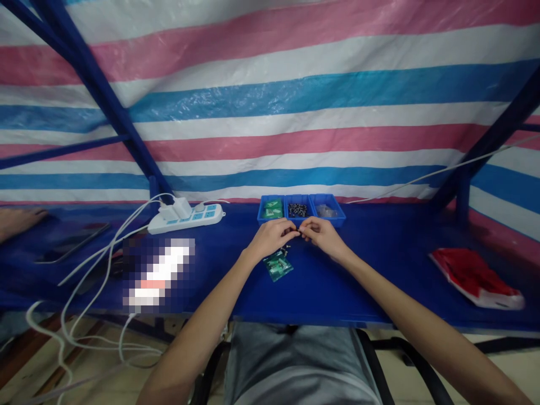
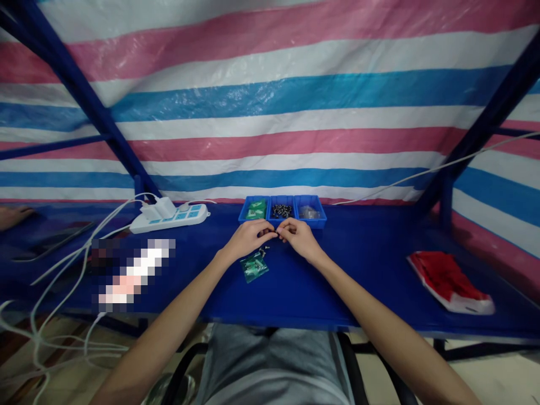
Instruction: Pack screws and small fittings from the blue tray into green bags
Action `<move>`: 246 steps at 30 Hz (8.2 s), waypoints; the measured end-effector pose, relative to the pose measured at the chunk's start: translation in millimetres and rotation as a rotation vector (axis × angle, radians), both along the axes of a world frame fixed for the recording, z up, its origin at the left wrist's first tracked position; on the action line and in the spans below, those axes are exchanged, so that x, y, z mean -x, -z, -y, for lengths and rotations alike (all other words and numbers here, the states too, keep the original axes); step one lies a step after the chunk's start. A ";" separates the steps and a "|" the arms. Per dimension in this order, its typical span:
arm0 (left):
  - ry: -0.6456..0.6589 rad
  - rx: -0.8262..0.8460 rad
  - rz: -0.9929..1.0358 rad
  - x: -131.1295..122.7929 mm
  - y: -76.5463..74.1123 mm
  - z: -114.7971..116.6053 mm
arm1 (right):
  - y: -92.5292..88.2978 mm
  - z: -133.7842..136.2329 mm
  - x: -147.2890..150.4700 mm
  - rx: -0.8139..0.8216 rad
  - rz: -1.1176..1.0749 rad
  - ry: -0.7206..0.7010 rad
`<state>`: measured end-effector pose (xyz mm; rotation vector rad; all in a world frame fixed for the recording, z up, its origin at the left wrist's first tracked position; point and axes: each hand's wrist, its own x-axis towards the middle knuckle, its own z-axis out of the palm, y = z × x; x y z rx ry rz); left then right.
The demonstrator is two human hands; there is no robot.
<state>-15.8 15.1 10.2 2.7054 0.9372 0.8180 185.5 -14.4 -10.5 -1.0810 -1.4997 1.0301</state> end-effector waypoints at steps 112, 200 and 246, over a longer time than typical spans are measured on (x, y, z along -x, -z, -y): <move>0.046 0.043 0.019 1.5 1.2 -3.4 | 14.6 -4.1 3.1 -0.048 0.228 0.009; 0.043 0.063 -0.018 -6.0 -1.7 4.0 | 6.6 2.0 2.8 -0.253 0.339 0.076; -0.029 0.384 -0.030 15.6 -6.4 -13.5 | -6.6 30.7 13.9 -0.392 0.723 -0.291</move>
